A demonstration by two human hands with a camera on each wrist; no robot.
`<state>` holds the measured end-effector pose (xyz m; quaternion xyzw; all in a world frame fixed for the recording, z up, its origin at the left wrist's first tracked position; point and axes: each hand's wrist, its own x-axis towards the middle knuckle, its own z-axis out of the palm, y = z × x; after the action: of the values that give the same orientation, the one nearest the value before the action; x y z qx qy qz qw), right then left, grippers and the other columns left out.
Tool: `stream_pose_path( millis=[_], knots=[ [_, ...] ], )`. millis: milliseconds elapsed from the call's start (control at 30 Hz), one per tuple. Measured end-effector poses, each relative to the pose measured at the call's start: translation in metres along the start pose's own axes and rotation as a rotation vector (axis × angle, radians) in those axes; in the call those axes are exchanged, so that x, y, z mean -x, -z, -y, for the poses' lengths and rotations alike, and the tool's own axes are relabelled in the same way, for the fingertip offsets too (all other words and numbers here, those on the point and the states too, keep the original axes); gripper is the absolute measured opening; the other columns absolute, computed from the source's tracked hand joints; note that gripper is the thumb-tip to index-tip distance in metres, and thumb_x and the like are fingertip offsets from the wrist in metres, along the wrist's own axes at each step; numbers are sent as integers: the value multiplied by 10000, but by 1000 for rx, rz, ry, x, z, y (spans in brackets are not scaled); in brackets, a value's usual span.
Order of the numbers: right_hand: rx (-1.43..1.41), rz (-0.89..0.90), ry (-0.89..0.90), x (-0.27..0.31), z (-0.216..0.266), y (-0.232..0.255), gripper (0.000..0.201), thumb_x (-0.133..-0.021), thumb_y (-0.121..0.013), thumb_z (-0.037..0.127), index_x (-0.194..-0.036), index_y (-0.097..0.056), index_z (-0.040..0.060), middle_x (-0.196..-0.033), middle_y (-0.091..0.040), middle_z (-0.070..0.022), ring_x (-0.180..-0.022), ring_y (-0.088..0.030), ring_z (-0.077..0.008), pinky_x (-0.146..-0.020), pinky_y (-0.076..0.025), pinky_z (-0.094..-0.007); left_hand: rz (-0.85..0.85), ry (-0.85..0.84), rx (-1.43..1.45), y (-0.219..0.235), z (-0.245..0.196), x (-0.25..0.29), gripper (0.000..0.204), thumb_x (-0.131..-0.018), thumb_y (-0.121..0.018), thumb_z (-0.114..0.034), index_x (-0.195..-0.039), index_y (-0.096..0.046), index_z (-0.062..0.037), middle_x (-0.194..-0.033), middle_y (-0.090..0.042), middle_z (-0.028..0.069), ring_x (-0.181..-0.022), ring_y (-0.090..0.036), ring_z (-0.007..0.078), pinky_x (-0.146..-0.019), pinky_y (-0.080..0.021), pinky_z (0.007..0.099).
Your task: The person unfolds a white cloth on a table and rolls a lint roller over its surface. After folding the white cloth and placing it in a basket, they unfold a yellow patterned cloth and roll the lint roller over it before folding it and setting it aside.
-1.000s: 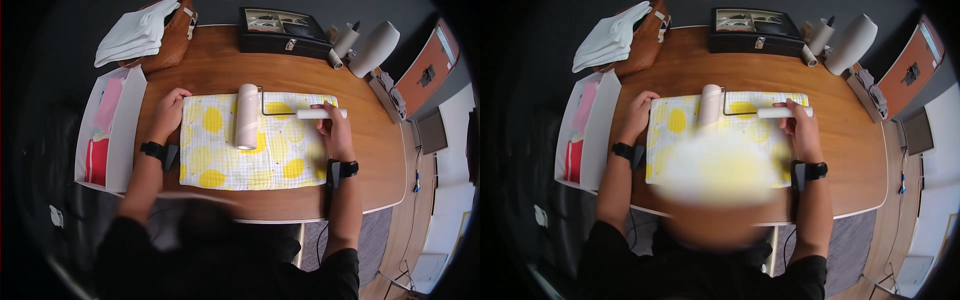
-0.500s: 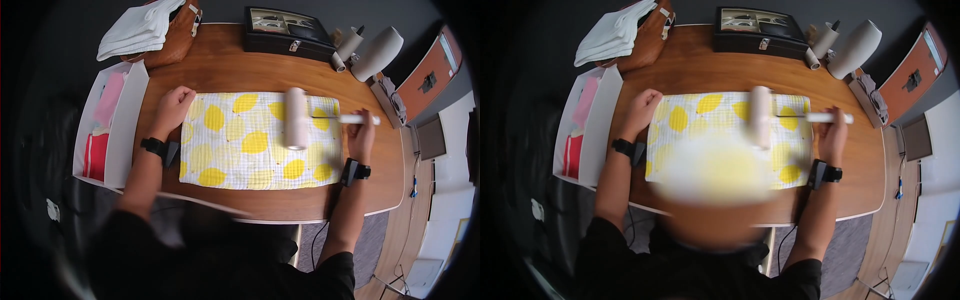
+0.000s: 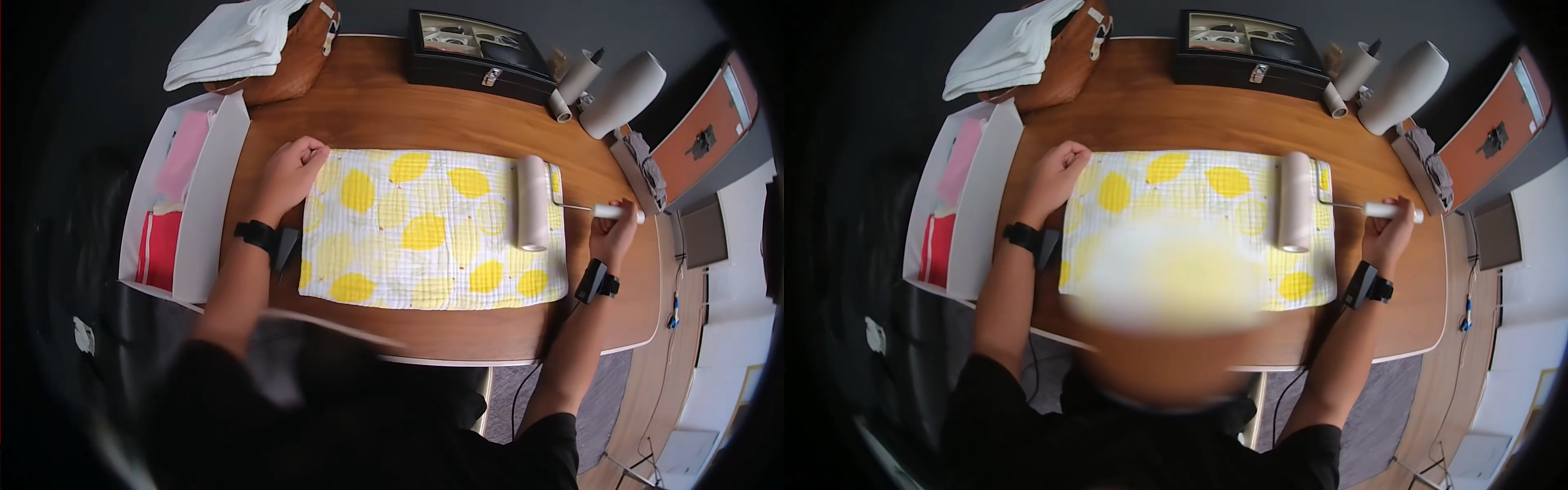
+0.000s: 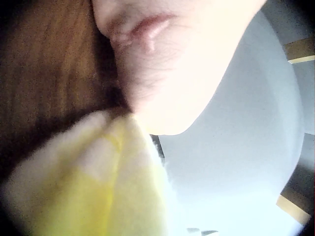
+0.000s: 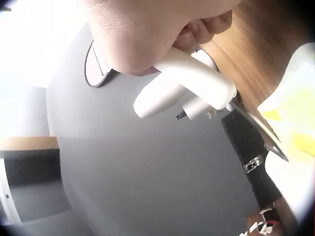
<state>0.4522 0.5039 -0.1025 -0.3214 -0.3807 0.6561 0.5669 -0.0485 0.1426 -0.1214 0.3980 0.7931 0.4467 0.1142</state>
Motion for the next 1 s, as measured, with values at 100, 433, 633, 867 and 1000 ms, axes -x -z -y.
stream_pose_path(
  millis=[100, 433, 633, 867, 1000],
  knots=[
    [-2, -12, -6, 18, 2, -25, 272, -1079, -601, 253, -874, -622, 75, -675, -546, 3, -466, -335, -69, -443, -262, -266, -12, -12, -20, 0, 0, -1, 261, -1028, -719, -272, -1070, -737, -15, -800, -662, 66, -763, -622, 197, -709, -503, 355],
    [331, 414, -437, 88, -30, -132, 364, -1110, -618, 329, -1179, -771, 6, -751, -669, 4, -613, -545, -62, -568, -403, -205, 16, -27, 13, -3, 15, -5, 224, -1023, -723, -231, -1053, -725, -9, -787, -653, 68, -689, -591, 186, -662, -489, 351],
    [168, 149, -144, 41, -14, -70, 294, -1083, -636, 319, -986, -696, 48, -621, -500, 43, -494, -380, -67, -477, -293, -259, -5, -33, 21, -1, 6, 0, 179, -1021, -702, -181, -1064, -716, -7, -800, -661, 69, -716, -616, 166, -678, -503, 339],
    [18, -48, -65, 33, 5, -56, 322, -1084, -605, 298, -864, -639, 66, -581, -387, 50, -482, -302, -66, -470, -222, -280, 22, -3, 6, 2, -5, 3, 152, -1018, -661, -136, -1081, -695, -2, -858, -703, 89, -749, -655, 178, -703, -524, 349],
    [196, 214, -197, 58, -14, -96, 371, -1103, -600, 350, -980, -732, 26, -608, -473, 59, -508, -366, -62, -494, -265, -264, 7, -42, -8, -1, 3, 0, 152, -1028, -660, -139, -1082, -696, -2, -865, -712, 87, -761, -664, 171, -707, -526, 348]
  ],
)
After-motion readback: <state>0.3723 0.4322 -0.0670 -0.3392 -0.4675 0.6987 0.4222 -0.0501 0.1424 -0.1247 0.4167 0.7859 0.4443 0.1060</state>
